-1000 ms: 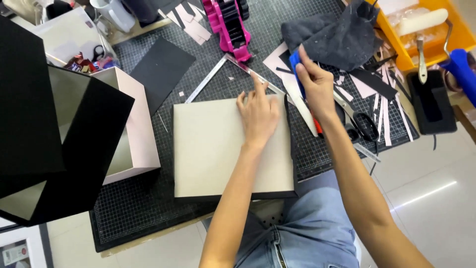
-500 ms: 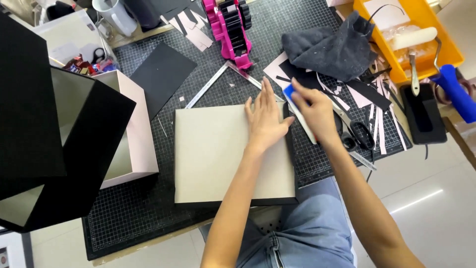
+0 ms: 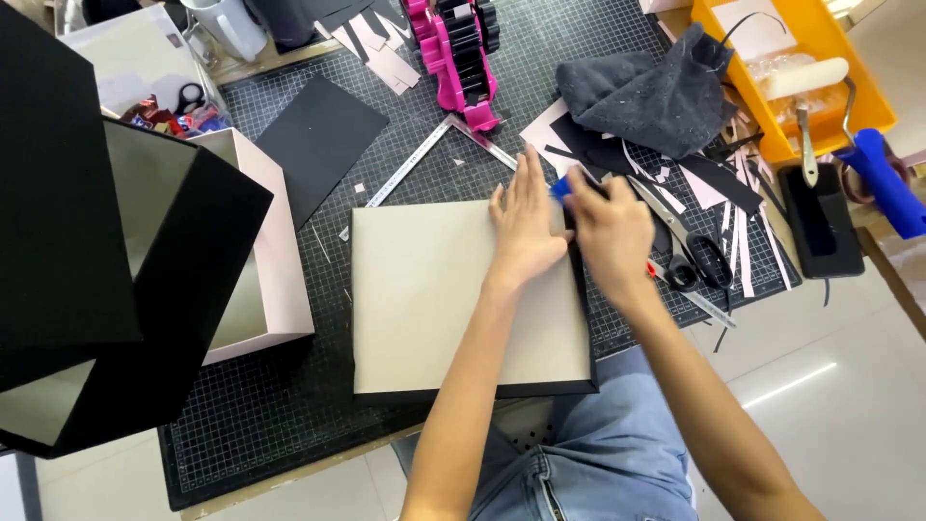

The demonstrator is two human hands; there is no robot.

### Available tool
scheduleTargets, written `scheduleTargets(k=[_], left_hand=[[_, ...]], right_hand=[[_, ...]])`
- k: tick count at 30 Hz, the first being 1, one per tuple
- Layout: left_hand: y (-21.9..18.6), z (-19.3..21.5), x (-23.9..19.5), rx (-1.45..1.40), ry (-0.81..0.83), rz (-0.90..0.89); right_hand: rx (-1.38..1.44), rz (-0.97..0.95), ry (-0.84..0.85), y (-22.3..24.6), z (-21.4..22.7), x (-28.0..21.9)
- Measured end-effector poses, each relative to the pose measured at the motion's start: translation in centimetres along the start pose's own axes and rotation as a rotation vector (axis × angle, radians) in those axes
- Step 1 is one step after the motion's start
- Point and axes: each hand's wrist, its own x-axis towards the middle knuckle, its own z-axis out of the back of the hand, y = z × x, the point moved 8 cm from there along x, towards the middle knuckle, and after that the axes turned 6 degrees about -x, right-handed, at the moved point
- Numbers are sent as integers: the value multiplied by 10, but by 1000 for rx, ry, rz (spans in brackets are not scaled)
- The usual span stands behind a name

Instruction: The person assembles a paper box by applying glue to the edges of a white sheet, folding it into a rectangular shape, and securing the seams with a blue plastic tool. They trim excess material with scissors and repeat the process on another side.

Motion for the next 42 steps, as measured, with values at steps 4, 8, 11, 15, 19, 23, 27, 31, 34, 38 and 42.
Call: scheduleTargets(k=[4, 8, 11, 15, 19, 23, 27, 31, 34, 38, 42], left_hand=[[5, -3, 2, 11, 24, 8], [13, 7, 6, -334, -62, 13], [24, 16, 4, -717, -200, 88], [24, 16, 5, -965, -229, 74], [10, 27, -6, -878, -254, 94], [16, 26, 3, -887, -381, -81], [14, 35, -6, -861, -469, -24], [14, 40, -7, -826, -527, 13], [12, 41, -12, -763, -503, -5], [2, 45, -15, -671, -525, -76], [9, 32, -7, -627, -523, -77]], right_hand=[[-41, 13, 18, 3, -4, 3], [24, -72, 35, -10, 10, -19], [-53, -26, 67, 31, 10, -34], [198, -110, 73, -4, 6, -26], [62, -57, 21, 20, 36, -42], [209, -115, 68, 31, 13, -58], [240, -161, -3, -19, 40, -65], [87, -136, 49, 26, 48, -81], [177, -138, 54, 29, 44, -81], [213, -176, 40, -13, 52, -84], [111, -108, 34, 33, 65, -105]])
